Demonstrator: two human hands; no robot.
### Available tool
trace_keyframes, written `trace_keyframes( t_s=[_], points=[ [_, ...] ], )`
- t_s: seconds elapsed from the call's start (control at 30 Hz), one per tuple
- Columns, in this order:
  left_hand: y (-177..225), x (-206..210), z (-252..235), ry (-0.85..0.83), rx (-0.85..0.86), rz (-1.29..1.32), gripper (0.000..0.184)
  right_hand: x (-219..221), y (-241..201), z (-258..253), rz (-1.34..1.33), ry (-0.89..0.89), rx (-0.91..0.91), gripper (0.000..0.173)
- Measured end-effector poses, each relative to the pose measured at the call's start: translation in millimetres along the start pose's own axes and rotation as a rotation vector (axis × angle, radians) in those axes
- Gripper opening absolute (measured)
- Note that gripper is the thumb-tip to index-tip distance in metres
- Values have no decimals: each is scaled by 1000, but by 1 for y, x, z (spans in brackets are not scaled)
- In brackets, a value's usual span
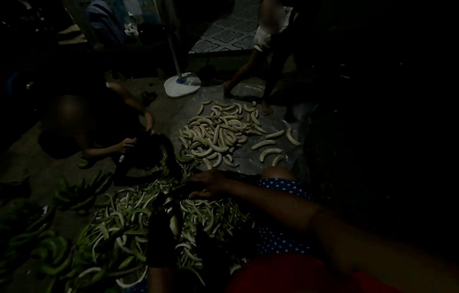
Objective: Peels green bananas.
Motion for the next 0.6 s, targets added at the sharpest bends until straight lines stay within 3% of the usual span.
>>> trace_keyframes(
  t_s=[0.23, 0.43, 0.6],
  points=[
    [18, 12, 8, 25, -41, 6, 35, -1, -2, 1, 16, 31, -24, 54],
    [5, 5, -5, -45, -69, 136, 31, 0, -1, 0, 15, 11, -12, 56],
    [-11, -9, -7, -41, -66, -165, 35, 0, -2, 1, -3, 11, -17, 53]
  ],
)
Point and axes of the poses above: each hand's wrist, its own z-axis away from the middle knuckle, its own x-axis out of the palm, y = z × x, the point moved 9 cm from there along -z, towards the middle knuckle, and after that the axes turned 15 degrees about -y, right-handed, at the moved point
